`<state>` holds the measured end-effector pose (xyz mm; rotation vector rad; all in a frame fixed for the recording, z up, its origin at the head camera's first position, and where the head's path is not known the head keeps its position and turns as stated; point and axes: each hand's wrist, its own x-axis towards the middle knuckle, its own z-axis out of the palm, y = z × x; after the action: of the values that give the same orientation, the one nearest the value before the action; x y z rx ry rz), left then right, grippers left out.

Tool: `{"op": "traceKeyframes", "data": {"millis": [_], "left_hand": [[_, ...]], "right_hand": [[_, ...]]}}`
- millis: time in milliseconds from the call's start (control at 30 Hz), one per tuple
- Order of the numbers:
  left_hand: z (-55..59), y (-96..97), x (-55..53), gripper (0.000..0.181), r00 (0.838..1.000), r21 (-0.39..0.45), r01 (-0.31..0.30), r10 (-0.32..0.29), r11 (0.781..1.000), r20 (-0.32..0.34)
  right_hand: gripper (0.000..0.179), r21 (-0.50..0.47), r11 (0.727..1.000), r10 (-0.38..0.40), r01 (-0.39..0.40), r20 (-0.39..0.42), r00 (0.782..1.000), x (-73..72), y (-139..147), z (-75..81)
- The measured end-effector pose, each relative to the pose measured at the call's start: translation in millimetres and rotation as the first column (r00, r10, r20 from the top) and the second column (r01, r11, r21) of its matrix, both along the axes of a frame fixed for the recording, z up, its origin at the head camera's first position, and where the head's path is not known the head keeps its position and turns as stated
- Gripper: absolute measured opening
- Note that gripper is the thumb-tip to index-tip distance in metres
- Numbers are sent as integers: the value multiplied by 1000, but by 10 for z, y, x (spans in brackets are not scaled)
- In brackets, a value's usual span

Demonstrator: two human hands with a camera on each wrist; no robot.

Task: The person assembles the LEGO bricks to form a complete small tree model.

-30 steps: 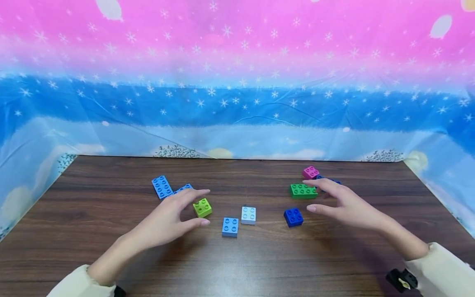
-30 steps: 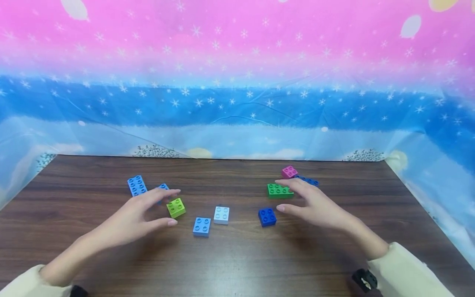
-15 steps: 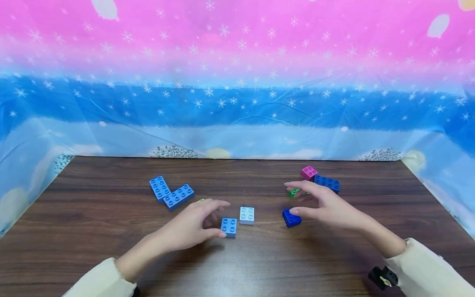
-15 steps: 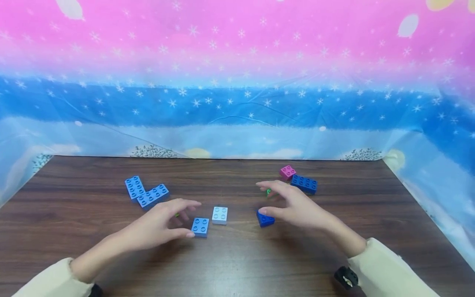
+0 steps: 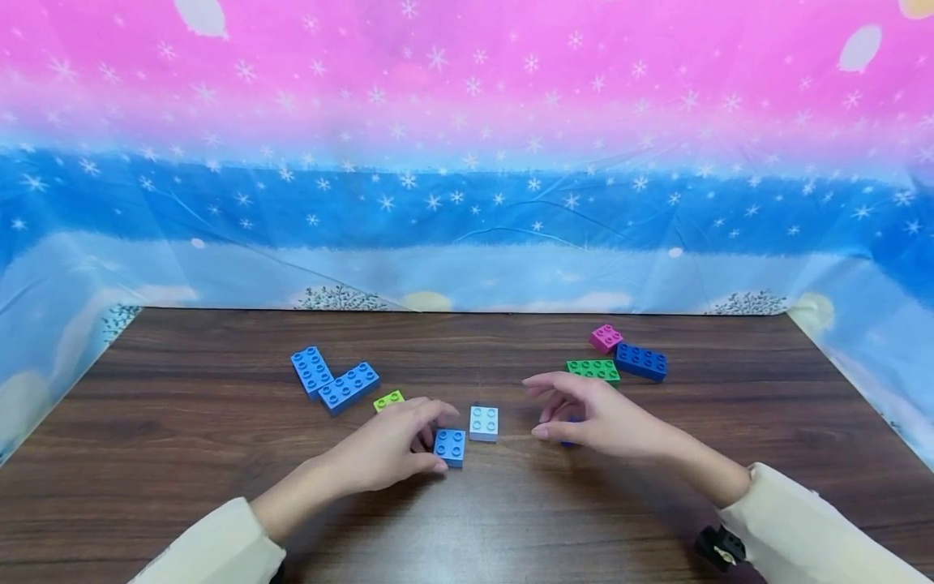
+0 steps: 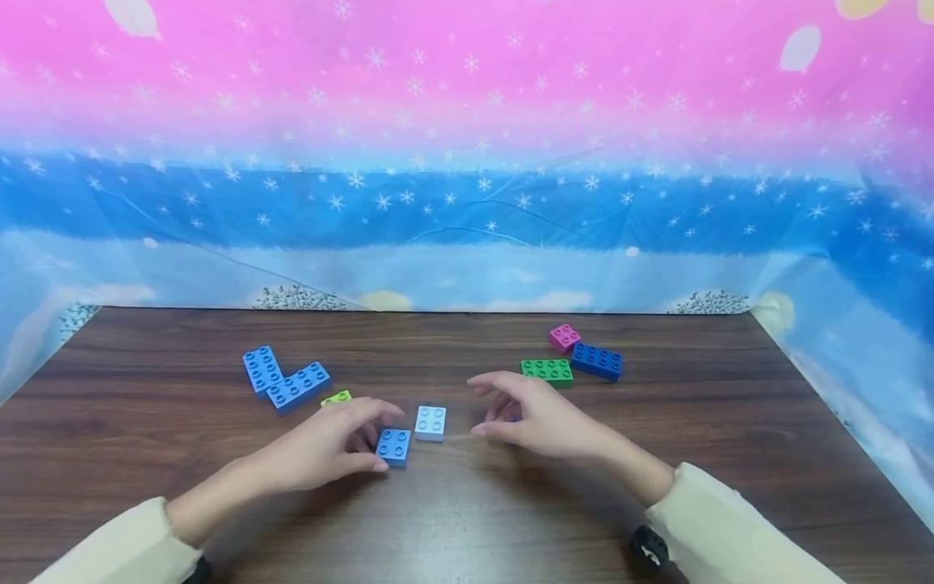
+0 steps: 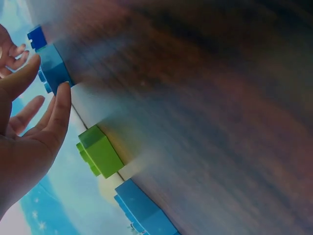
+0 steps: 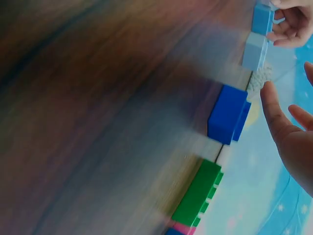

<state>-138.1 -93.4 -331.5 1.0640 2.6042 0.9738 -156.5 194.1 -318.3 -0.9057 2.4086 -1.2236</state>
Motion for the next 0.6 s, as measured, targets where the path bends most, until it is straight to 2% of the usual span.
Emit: {"op": "traceKeyframes", "data": {"millis": [233,400,600], "left_hand": [[-41,44,-20,30,1000,15,-3,3,1000,-26],[-48,97,-14,27,1000,12,-21,21,1000,1],[-57,137,-27,26,999,16,-30,30,999,32]], "right_hand": [[52,52,998,36,-36,-12,999,-11,-176,-48],[48,115,993,48,-40,-65,997,-34,-294,-103],[45,160,987,22,-5,-107,994,-70,-374,-131]]}}
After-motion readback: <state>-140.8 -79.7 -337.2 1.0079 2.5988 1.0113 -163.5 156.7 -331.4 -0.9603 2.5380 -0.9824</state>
